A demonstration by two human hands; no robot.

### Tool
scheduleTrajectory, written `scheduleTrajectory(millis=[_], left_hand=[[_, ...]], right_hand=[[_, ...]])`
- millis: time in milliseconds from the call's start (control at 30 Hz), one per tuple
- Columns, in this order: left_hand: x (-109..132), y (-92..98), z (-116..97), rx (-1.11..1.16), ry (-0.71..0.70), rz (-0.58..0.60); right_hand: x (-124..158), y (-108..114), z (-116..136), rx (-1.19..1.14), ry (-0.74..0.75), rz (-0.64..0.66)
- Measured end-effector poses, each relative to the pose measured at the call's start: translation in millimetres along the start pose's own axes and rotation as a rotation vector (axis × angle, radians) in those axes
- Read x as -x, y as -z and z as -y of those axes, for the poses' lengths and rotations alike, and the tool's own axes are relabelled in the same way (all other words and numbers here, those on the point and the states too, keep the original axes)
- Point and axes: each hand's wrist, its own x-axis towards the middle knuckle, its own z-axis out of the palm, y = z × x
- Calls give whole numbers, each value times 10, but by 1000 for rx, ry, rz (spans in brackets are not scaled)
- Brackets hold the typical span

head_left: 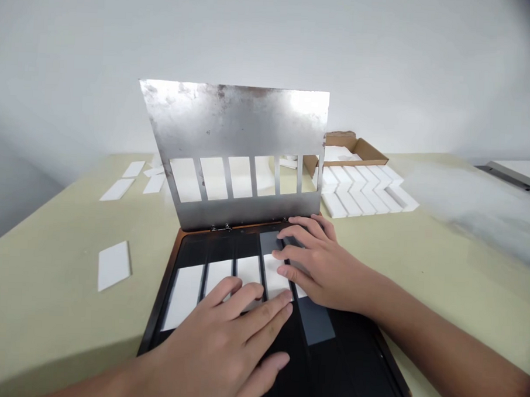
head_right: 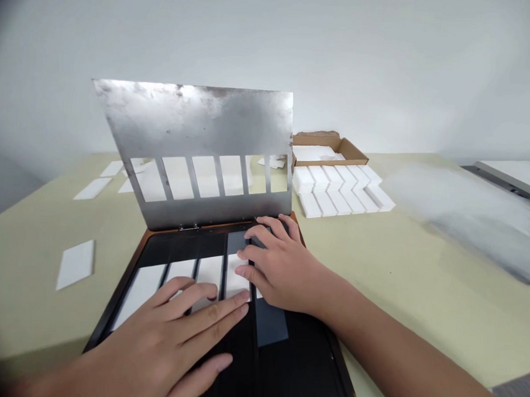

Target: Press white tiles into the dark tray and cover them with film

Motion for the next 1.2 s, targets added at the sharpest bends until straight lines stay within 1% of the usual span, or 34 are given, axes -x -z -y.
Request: scheduleTrajectory(millis=[267,433,733,967,1200], left_hand=[[-27,-27,22,12,42,-12],[-25,-17,2,25,61,-11],[1,-29,36,30,97,-18],[-5,-4,23,4,108,-6],[-18,-8,41,-42,125,-20]], right_hand=[[16,26,-13,16,-4,34],[39,52,-33,5,29,52],[47,27,-76,19,91,21],[52,32,-73,29,86,29],[47,15,-35,33,60,24]])
